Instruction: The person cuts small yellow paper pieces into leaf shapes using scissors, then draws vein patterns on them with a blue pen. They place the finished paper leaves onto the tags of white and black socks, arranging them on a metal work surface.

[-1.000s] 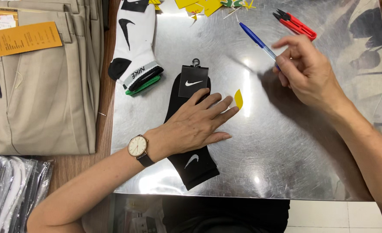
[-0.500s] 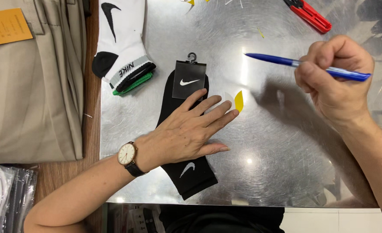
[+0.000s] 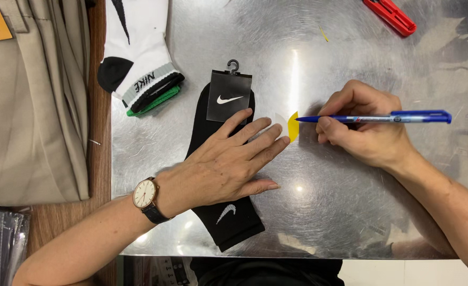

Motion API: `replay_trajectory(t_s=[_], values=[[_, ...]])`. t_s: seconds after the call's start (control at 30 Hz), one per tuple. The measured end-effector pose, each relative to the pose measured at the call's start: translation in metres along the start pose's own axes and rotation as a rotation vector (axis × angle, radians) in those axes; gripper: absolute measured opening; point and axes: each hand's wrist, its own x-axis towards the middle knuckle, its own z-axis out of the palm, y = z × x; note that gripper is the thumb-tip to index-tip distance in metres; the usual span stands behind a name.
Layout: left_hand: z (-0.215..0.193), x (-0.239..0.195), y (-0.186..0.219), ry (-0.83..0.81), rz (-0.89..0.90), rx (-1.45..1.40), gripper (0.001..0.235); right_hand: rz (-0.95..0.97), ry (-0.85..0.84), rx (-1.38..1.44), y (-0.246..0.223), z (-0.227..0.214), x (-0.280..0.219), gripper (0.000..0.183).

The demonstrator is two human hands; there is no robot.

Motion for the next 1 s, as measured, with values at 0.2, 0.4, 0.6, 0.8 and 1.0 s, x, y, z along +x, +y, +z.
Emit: replay_trajectory(t_s=[0.2, 0.4, 0.6, 0.8, 1.0], values=[[0.0004, 0.0004, -0.0015, 0.009, 0.014, 0.018, 0.067, -0.139, -0.017, -0.233, 0.0012, 0.0052, -0.0013, 0.01], [0.0001, -0.0004, -0.0016, 0.012, 0.011, 0.017, 0.065, -0.225, -0.036, -0.233, 0.0032, 0.0086, 0.0004, 0.012], [0.0007, -0.0004, -0.0016, 0.025, 0.011, 0.01, 0.064, -0.238, -0.035, -0.262, 0.0054, 0.0089, 0.0004, 0.014], [0.0016, -0.0003, -0.0021, 0.028, 0.017, 0.011, 0.064, -0.235, -0.042, -0.3, 0.0051, 0.0083, 0.0005, 0.015], [0.0023, -0.0002, -0.0026, 0.025, 0.02, 0.011, 0.064, -0.222, -0.034, -0.343, 0.0043, 0.0092, -0.0006, 0.017]])
